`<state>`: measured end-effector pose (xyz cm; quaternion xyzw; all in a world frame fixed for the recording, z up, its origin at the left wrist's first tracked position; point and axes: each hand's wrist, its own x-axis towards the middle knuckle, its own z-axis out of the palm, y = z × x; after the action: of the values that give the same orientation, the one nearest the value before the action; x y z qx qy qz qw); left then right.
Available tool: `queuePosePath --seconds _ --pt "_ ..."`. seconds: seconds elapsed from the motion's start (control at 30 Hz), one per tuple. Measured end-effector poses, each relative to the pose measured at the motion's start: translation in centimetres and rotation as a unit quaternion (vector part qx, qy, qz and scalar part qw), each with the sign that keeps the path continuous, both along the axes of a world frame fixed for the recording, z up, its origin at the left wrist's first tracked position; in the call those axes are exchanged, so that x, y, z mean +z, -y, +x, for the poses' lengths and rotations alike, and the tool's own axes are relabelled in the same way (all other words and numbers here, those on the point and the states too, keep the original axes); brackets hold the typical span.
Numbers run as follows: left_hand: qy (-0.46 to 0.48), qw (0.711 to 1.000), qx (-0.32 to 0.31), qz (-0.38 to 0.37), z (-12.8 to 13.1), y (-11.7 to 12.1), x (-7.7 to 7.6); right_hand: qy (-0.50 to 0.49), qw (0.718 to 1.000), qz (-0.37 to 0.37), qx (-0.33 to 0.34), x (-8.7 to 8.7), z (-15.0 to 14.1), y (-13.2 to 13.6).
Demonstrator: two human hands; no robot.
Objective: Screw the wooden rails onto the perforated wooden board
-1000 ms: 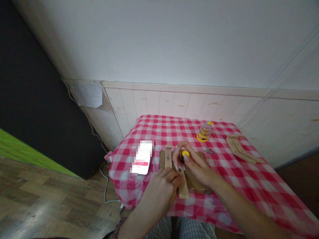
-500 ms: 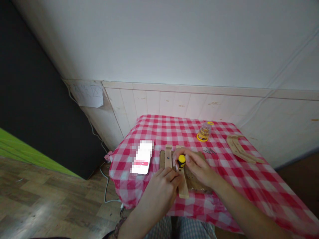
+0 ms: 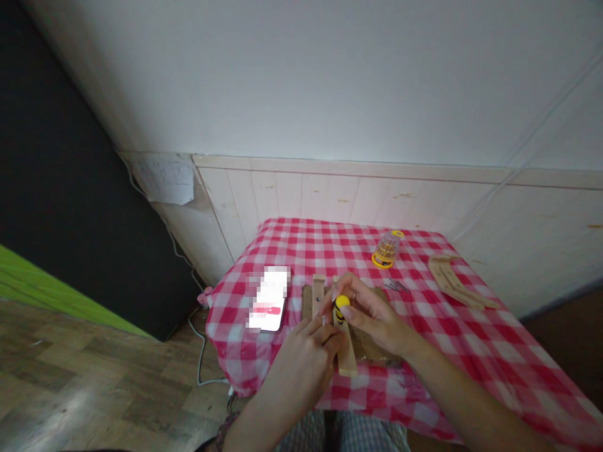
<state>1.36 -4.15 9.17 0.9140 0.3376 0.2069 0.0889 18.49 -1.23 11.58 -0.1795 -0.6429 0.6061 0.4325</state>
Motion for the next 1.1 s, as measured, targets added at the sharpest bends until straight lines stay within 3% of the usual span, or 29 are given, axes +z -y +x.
queuePosePath --seconds 0.43,0.77,0.97,1.1 --pt "0.0 1.0 -0.001 0.008 -0.1 0.03 -0.27 -0.022 0.999 -0.03 -0.025 -0.38 -0.14 -0.36" --pt "0.005 1.0 -0.002 0.007 -0.14 0.13 -0.02 0.055 0.991 0.059 -0.104 -0.41 0.67 -0.76" --pt "0.005 1.0 0.004 0.011 -0.02 0.0 -0.06 -0.014 0.998 0.043 -0.032 0.2 0.24 -0.52" --pt "0.0 1.0 0.002 0.008 -0.08 0.05 0.04 0.007 0.999 0.021 -0.05 -0.41 0.23 -0.37"
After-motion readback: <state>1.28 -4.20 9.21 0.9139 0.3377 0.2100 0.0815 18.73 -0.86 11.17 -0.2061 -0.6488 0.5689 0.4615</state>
